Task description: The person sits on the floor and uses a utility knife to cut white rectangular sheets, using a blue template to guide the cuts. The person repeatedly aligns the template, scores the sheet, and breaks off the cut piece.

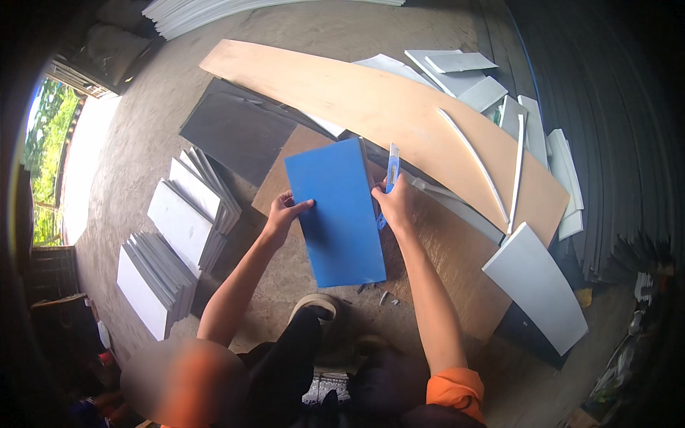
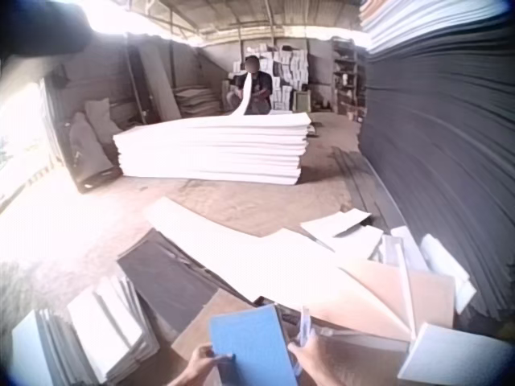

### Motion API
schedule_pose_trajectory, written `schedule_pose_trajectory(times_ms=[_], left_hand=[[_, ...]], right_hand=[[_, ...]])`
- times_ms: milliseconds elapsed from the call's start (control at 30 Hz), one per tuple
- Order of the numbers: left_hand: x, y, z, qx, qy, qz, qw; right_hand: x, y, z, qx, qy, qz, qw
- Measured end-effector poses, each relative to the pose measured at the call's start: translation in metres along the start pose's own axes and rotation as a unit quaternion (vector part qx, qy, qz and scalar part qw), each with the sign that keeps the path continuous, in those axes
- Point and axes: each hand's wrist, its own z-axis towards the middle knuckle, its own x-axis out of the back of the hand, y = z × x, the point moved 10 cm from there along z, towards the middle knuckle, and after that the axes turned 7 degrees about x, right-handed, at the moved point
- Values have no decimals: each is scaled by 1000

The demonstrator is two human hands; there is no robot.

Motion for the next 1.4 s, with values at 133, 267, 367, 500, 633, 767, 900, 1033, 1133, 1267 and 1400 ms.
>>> schedule_pose_trajectory(times_ms=[133, 267, 367, 500, 633, 767, 900, 1033, 1133, 1267, 1400], left_hand=[[-18, 18, -5, 11, -117, -69, 991], [20, 19, 2, 16, -32, -163, 986], [67, 14, 12, -6, 102, -139, 985], [110, 3, 12, -86, 184, -61, 977], [71, 32, -6, -93, 297, 154, 938], [31, 97, -45, -220, 380, 271, 857], [-77, 213, -103, -457, 212, 290, 813], [-162, 278, -165, -515, 45, 439, 735], [-190, 271, -168, -443, -51, 480, 756], [-213, 244, -182, -482, -20, 521, 704], [-232, 208, -181, -457, -17, 590, 665]], right_hand=[[22, -12, 6, 34, 33, 23, 999], [47, -23, 12, 33, 58, 100, 993], [69, -22, 15, 24, 81, 97, 992], [74, -44, 16, 32, 102, 121, 987], [97, -63, 15, 69, 110, 125, 984], [109, -110, 2, 134, 109, 101, 980], [145, -153, -23, 194, 101, 102, 970], [167, -181, -51, 231, 85, 119, 962], [179, -177, -65, 208, 72, 93, 971], [198, -128, -90, -33, 67, 299, 951], [191, -100, -123, -134, -4, 497, 858]])
